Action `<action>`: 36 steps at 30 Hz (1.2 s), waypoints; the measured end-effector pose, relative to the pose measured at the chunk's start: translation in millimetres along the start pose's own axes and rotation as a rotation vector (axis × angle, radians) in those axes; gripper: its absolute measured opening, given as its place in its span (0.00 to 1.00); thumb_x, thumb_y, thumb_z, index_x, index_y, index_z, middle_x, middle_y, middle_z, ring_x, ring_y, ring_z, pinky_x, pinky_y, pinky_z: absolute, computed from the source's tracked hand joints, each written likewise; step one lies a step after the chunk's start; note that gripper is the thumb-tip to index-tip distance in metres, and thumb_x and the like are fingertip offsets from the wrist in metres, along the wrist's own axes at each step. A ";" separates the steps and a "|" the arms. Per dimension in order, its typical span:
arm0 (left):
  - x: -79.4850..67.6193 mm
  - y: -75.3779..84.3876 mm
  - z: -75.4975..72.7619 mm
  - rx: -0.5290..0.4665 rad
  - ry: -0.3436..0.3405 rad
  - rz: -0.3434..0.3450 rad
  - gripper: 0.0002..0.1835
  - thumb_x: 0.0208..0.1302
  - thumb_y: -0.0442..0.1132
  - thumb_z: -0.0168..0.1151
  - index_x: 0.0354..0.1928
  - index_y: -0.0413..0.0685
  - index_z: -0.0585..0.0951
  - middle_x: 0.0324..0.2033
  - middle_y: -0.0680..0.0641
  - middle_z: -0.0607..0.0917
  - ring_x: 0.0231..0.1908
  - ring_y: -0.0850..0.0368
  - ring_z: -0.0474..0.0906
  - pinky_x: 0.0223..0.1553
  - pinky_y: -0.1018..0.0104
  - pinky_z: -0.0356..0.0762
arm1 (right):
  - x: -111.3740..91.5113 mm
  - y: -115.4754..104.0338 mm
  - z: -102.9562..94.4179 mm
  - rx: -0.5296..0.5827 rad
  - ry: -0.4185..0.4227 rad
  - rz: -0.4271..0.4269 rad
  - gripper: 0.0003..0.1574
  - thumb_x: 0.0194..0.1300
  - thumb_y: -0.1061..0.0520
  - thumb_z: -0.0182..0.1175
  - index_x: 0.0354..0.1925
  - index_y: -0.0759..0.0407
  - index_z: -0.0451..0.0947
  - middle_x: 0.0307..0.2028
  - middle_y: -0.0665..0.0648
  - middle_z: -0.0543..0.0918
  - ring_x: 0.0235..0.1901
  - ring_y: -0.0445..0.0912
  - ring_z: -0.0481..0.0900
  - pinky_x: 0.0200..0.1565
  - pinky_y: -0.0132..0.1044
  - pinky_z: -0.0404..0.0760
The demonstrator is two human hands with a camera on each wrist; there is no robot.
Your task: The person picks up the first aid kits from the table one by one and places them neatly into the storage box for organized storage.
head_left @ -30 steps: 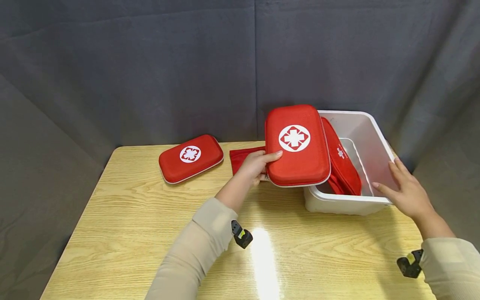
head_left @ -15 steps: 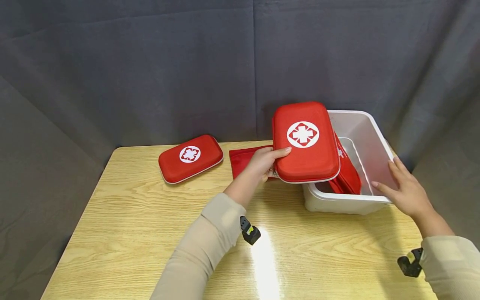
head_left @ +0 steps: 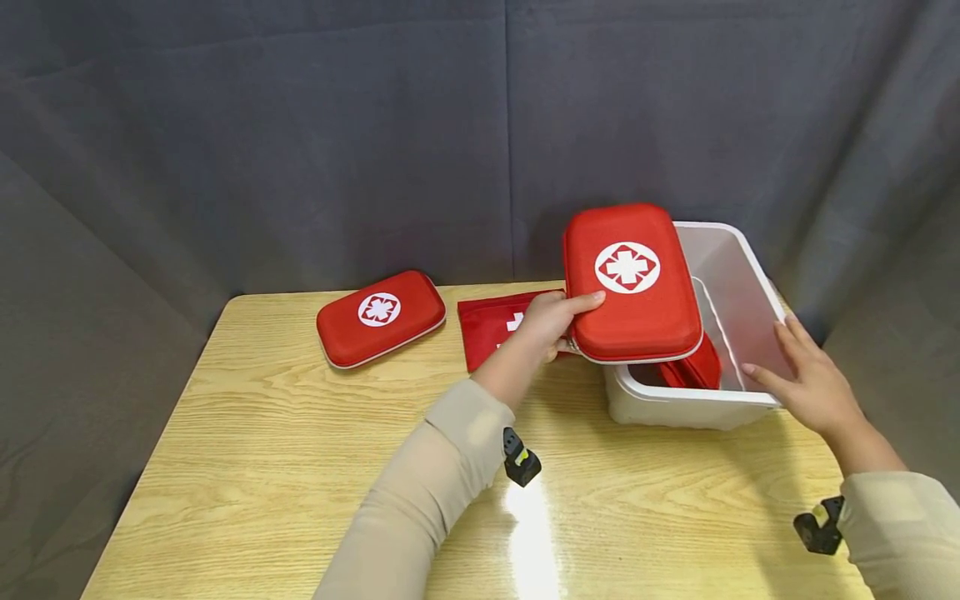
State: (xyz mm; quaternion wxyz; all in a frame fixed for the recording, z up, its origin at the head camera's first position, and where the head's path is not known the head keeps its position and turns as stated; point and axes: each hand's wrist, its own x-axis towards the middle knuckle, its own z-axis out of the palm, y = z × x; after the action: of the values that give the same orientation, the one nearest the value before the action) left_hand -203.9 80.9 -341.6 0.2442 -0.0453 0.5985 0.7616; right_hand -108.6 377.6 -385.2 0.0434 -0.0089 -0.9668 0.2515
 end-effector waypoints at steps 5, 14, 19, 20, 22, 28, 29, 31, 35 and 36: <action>1.7 -0.5 6.1 0.031 0.004 0.015 0.15 0.50 0.42 0.63 0.37 0.41 0.74 0.23 0.46 0.80 0.21 0.53 0.78 0.23 0.57 0.76 | 1.0 -2.0 -0.9 -0.006 0.001 0.010 0.49 0.58 0.44 0.50 0.64 0.62 0.37 0.64 0.63 0.36 0.59 0.68 0.39 0.45 0.69 0.47; 4.4 -0.3 17.0 0.070 0.054 0.019 0.13 0.48 0.42 0.65 0.33 0.43 0.75 0.21 0.47 0.80 0.19 0.54 0.77 0.21 0.59 0.76 | -0.3 -0.9 -0.9 -0.005 0.006 0.008 0.48 0.58 0.44 0.50 0.64 0.64 0.37 0.64 0.63 0.37 0.59 0.66 0.39 0.47 0.68 0.46; 5.3 -1.1 21.5 0.098 0.078 0.017 0.14 0.47 0.42 0.65 0.33 0.43 0.74 0.20 0.46 0.79 0.19 0.53 0.77 0.21 0.59 0.76 | -0.3 -1.1 -1.7 -0.005 0.008 0.010 0.48 0.58 0.44 0.50 0.64 0.63 0.37 0.64 0.63 0.36 0.59 0.66 0.39 0.47 0.68 0.46; 5.4 -1.4 22.3 0.103 0.082 0.017 0.14 0.47 0.42 0.65 0.33 0.43 0.73 0.20 0.46 0.79 0.19 0.53 0.77 0.21 0.58 0.76 | -0.4 -1.3 -1.7 -0.005 0.006 0.013 0.49 0.58 0.44 0.50 0.64 0.63 0.37 0.64 0.62 0.36 0.59 0.66 0.39 0.47 0.68 0.46; 5.5 -2.2 23.5 0.105 0.084 0.014 0.15 0.48 0.42 0.65 0.34 0.43 0.73 0.21 0.46 0.79 0.19 0.52 0.77 0.21 0.58 0.76 | -0.5 -1.8 -1.4 -0.003 0.004 0.018 0.49 0.58 0.44 0.51 0.64 0.63 0.37 0.65 0.62 0.35 0.60 0.66 0.39 0.46 0.68 0.47; 7.1 -4.7 25.3 0.092 0.078 -0.011 0.16 0.49 0.43 0.64 0.34 0.40 0.73 0.21 0.45 0.79 0.23 0.48 0.79 0.21 0.55 0.76 | -0.8 -3.5 -0.7 0.005 0.006 0.009 0.48 0.58 0.45 0.51 0.64 0.63 0.37 0.64 0.63 0.37 0.60 0.66 0.39 0.47 0.68 0.47; 7.2 -4.6 25.7 0.097 0.080 -0.013 0.16 0.49 0.43 0.64 0.34 0.40 0.73 0.21 0.45 0.79 0.23 0.48 0.79 0.21 0.55 0.76 | -0.6 -3.4 -0.9 0.007 0.010 0.001 0.48 0.58 0.45 0.51 0.64 0.64 0.38 0.64 0.63 0.37 0.60 0.66 0.39 0.48 0.67 0.47; 6.9 -4.2 27.0 0.111 0.088 -0.012 0.16 0.49 0.43 0.64 0.34 0.39 0.73 0.20 0.45 0.79 0.23 0.47 0.79 0.20 0.56 0.76 | -0.4 -3.3 -1.6 0.009 0.015 -0.010 0.47 0.58 0.46 0.51 0.64 0.65 0.38 0.64 0.64 0.38 0.60 0.66 0.40 0.49 0.67 0.46; 5.1 -1.6 30.5 0.159 0.104 -0.006 0.16 0.49 0.44 0.64 0.34 0.40 0.73 0.20 0.46 0.79 0.21 0.49 0.79 0.19 0.57 0.76 | -0.2 -2.7 -3.2 0.009 0.009 -0.001 0.48 0.58 0.45 0.51 0.64 0.65 0.38 0.64 0.64 0.38 0.60 0.66 0.39 0.48 0.67 0.46; 4.9 -1.2 31.7 0.169 0.109 -0.005 0.16 0.49 0.44 0.64 0.34 0.40 0.73 0.20 0.46 0.79 0.21 0.49 0.79 0.19 0.58 0.76 | -0.4 -2.4 -3.4 0.008 0.005 0.005 0.48 0.58 0.45 0.51 0.64 0.64 0.38 0.64 0.64 0.37 0.60 0.66 0.39 0.48 0.67 0.46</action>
State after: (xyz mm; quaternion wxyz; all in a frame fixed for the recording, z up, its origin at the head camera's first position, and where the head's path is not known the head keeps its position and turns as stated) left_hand -200.6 112.3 -335.6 0.2161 -0.0671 0.6730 0.7042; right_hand -107.8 377.1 -381.1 0.0453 -0.0117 -0.9657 0.2552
